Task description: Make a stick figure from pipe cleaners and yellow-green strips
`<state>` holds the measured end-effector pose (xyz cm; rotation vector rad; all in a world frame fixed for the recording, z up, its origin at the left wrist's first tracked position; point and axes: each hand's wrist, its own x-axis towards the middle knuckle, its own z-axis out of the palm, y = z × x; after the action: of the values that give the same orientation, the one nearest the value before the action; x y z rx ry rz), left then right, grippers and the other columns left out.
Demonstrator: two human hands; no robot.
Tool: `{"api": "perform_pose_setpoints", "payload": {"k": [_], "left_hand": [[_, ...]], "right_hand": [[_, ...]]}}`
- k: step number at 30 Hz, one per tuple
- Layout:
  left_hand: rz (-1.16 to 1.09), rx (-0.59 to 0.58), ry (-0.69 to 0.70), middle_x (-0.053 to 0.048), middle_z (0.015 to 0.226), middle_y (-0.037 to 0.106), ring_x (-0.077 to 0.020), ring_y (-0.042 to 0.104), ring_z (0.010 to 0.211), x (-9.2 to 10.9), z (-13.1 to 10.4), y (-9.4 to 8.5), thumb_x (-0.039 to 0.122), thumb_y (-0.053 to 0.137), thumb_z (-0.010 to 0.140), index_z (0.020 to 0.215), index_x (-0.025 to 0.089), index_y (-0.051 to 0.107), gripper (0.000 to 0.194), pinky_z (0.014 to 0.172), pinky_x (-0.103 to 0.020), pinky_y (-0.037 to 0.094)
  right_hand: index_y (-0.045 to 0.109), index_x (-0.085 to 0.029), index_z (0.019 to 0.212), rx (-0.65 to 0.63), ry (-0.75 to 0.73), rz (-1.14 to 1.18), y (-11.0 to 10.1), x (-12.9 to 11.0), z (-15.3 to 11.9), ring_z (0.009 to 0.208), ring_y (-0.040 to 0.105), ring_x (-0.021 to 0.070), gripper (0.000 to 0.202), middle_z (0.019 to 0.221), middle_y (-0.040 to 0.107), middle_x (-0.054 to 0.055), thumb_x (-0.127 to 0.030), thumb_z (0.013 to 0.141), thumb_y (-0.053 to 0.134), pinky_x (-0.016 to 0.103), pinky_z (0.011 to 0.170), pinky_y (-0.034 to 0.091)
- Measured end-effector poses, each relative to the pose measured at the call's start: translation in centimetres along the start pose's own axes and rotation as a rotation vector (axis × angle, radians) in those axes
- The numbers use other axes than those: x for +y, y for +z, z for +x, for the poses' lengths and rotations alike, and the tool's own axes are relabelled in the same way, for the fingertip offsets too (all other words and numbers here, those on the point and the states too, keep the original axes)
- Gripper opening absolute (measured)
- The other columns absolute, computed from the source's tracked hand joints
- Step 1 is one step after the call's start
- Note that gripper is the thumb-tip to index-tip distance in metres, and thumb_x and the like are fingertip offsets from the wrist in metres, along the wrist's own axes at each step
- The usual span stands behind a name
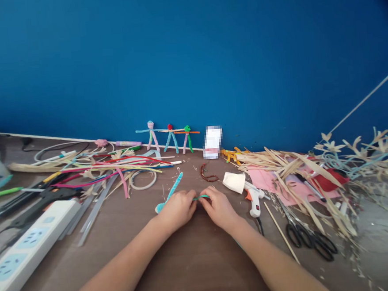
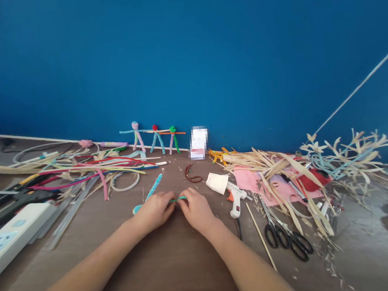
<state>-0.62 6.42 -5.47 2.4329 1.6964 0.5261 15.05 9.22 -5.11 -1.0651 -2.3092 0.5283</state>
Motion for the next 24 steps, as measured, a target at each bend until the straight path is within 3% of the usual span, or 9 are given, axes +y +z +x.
{"api": "perform_pose_setpoints", "payload": {"k": [6, 11, 14, 17, 20, 24], "left_hand": [[0.048, -0.009, 0.086, -0.004, 0.067, 0.057, -0.0177, 0.055, 0.066, -0.1, 0.0, -0.3, 0.016, 0.041, 0.076, 0.076, 0.017, 0.051, 0.01, 0.058, -0.026, 0.039], [-0.001, 0.021, 0.189, -0.003, 0.066, 0.057, -0.0151, 0.053, 0.067, -0.4, 0.1, -0.7, 0.018, 0.041, 0.079, 0.072, 0.018, 0.054, 0.015, 0.059, -0.024, 0.038], [-0.03, 0.077, 0.251, -0.002, 0.069, 0.058, -0.0144, 0.052, 0.069, -0.6, 0.1, -1.0, 0.021, 0.041, 0.081, 0.073, 0.019, 0.057, 0.018, 0.061, -0.024, 0.037], [-0.066, 0.115, 0.284, -0.002, 0.071, 0.061, -0.0139, 0.051, 0.07, -0.6, 0.0, -1.3, 0.022, 0.04, 0.082, 0.076, 0.02, 0.059, 0.021, 0.061, -0.024, 0.037], [-0.128, 0.138, 0.292, -0.001, 0.07, 0.062, -0.0127, 0.052, 0.068, -0.4, 0.0, -1.3, 0.023, 0.038, 0.083, 0.076, 0.019, 0.061, 0.024, 0.062, -0.024, 0.038], [-0.229, 0.168, 0.289, -0.001, 0.074, 0.065, -0.0124, 0.055, 0.07, -0.2, -0.2, -1.2, 0.026, 0.041, 0.083, 0.08, 0.02, 0.062, 0.022, 0.065, -0.023, 0.04]], "right_hand": [[0.052, -0.018, 0.076, -0.043, 0.02, 0.049, 0.0, 0.4, 0.1, 0.072, 0.049, 0.0136, 0.009, 0.076, 0.054, 0.002, -0.016, 0.078, 0.044, 0.025, 0.066, 0.036], [0.051, -0.017, 0.068, -0.089, 0.105, 0.225, 0.0, 0.9, 0.4, 0.067, 0.047, 0.0119, 0.011, 0.068, 0.053, 0.0, -0.018, 0.076, 0.044, 0.024, 0.063, 0.036], [0.047, -0.017, 0.063, -0.158, 0.268, 0.446, 0.0, 1.1, 0.6, 0.05, 0.041, 0.0082, 0.012, 0.052, 0.043, -0.004, -0.021, 0.074, 0.044, 0.02, 0.049, 0.033], [0.044, -0.018, 0.062, -0.246, 0.497, 0.771, -0.1, 0.8, 0.8, 0.034, 0.026, 0.004, 0.012, 0.043, 0.031, -0.009, -0.026, 0.071, 0.046, 0.017, 0.036, 0.022], [0.042, -0.017, 0.06, -0.309, 0.641, 1.027, -0.7, 0.4, 0.9, 0.03, 0.022, 0.0017, 0.012, 0.043, 0.035, -0.01, -0.025, 0.064, 0.051, 0.016, 0.031, 0.016], [0.042, -0.016, 0.056, -0.416, 0.724, 1.166, -1.4, 0.3, 1.0, 0.029, 0.023, 0.0011, 0.013, 0.043, 0.039, -0.008, -0.022, 0.06, 0.052, 0.016, 0.03, 0.015]]}}
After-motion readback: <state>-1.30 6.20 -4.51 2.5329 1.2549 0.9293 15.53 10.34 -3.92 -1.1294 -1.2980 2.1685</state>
